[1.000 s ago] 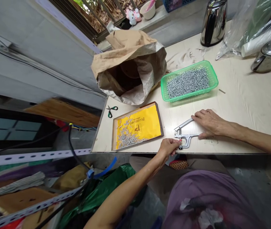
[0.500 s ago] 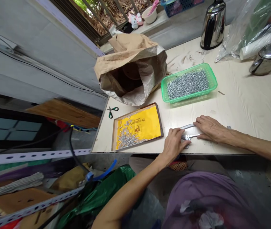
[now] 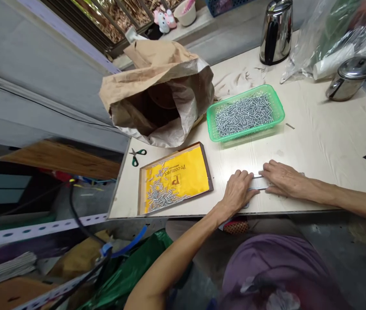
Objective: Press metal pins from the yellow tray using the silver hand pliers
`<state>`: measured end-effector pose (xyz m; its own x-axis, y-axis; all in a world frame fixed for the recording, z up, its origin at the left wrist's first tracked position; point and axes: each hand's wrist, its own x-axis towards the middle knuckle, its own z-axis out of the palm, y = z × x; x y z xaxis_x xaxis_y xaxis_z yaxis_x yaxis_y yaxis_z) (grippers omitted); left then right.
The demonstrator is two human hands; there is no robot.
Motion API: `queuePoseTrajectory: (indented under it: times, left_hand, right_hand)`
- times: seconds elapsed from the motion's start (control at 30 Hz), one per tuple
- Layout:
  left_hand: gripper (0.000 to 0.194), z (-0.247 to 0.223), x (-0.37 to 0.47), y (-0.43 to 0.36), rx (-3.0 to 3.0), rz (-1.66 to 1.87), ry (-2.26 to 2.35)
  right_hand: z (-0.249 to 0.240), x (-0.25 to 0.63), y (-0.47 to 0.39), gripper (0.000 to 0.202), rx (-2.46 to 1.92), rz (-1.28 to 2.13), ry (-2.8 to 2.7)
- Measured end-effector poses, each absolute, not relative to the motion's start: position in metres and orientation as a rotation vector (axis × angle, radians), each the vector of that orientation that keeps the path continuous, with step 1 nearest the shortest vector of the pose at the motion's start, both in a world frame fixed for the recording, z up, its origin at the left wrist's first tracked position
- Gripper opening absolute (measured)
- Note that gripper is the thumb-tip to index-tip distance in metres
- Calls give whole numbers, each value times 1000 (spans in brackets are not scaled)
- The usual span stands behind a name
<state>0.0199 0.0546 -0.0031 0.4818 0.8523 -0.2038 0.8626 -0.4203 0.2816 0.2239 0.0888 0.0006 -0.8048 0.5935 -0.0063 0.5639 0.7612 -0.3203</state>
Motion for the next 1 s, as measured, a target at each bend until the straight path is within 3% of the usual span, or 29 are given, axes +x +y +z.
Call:
queuePoseTrajectory:
  times: [0.03,0.17,0.27,0.37,0.5,0.57,0.87,1.0]
  left_hand:
    - [27,-4,21,53,2377,-43,1440]
    - [17,-3,24,46,2359,-67,1425]
    - [16,-2,25,50,2367,-31,1432]
    - [23,-1,28,65,2389,1,1462]
    - [42,-3,34,76,2367,30,1528]
    - [49,-9,38,67,2385,115,1545]
    - [56,-42,53,10,2471,343,1343]
    - [63,-34,55,12,2428,335,1303]
  right_hand:
    - [-2,224,84,7,-923,490,-2823]
    - [-9,223,69,29,-923,457,-2744]
    - [-6,224,72,23,-927,430,-2785]
    - [-1,230,89,12,-989,402,-2792]
    - [0,240,114,35,-1001,380,-2823]
    - [-4,244,122,34,-1013,361,-2828]
    - [-7,227,153,26,-1217,132,-2741]
    - [13,187,133,21,-829,201,-2893]
